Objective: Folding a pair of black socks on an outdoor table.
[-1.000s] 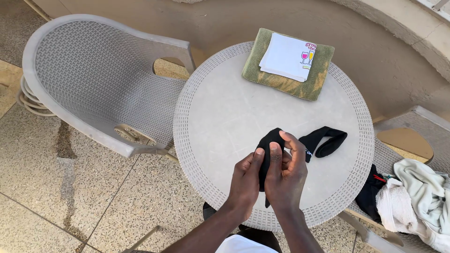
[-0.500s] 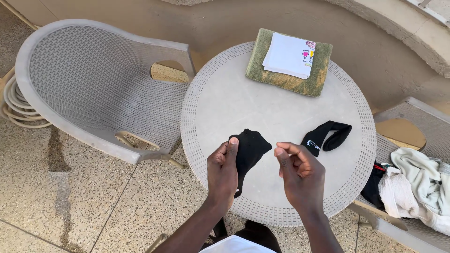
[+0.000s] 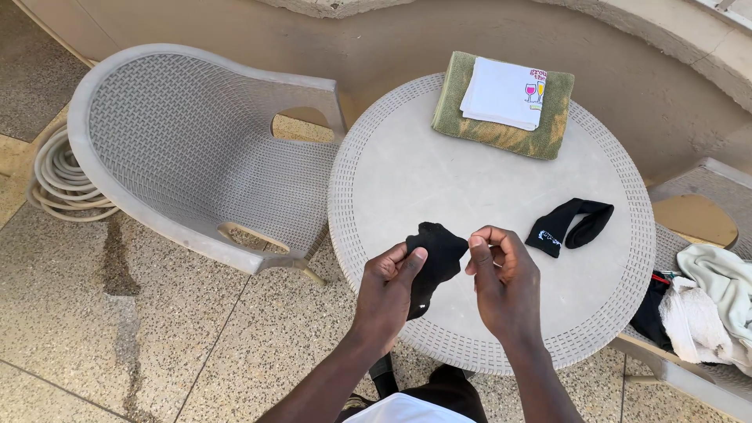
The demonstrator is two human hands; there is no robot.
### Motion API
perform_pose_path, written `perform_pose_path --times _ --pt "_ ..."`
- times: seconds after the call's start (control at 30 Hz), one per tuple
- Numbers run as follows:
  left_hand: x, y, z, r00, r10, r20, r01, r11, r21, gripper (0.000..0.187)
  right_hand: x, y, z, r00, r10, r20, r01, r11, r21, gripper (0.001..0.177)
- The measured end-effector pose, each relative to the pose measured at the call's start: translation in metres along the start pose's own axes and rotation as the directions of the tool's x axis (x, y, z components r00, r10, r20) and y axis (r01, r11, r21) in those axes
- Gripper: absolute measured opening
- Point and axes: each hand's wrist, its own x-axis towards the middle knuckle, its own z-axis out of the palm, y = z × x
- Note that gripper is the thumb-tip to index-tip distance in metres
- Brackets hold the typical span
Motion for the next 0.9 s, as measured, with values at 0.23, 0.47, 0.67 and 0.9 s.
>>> perform_pose_path --times 0.23,0.47,0.67,0.9 --pt "-0.006 0.013 -0.002 0.997 -0.015 0.079 0.036 0.961 -0.275 0.034 -0.012 0.001 0.004 0.976 0.066 0.206 -0.120 0.957 0.264 0.049" --pt "-0.007 -0.010 -0.008 0.972 -0.091 0.218 0.023 0.955 0.297 0.034 -0.010 0.001 -0.014 0.999 -0.031 -0.026 0.040 0.847 0.530 0.034" --pt "-0.009 -0.015 0.006 0.979 -0.107 0.172 0.052 0.954 0.296 0.036 -0.008 0.015 -0.033 0.955 -0.210 -0.211 0.258 0.937 0.236 0.028" --pt "0.004 -0.032 0.027 0.984 -0.108 0.138 0.072 0.967 0.245 0.035 -0.029 -0.009 -0.045 0.944 -0.296 0.143 0.325 0.908 -0.263 0.019"
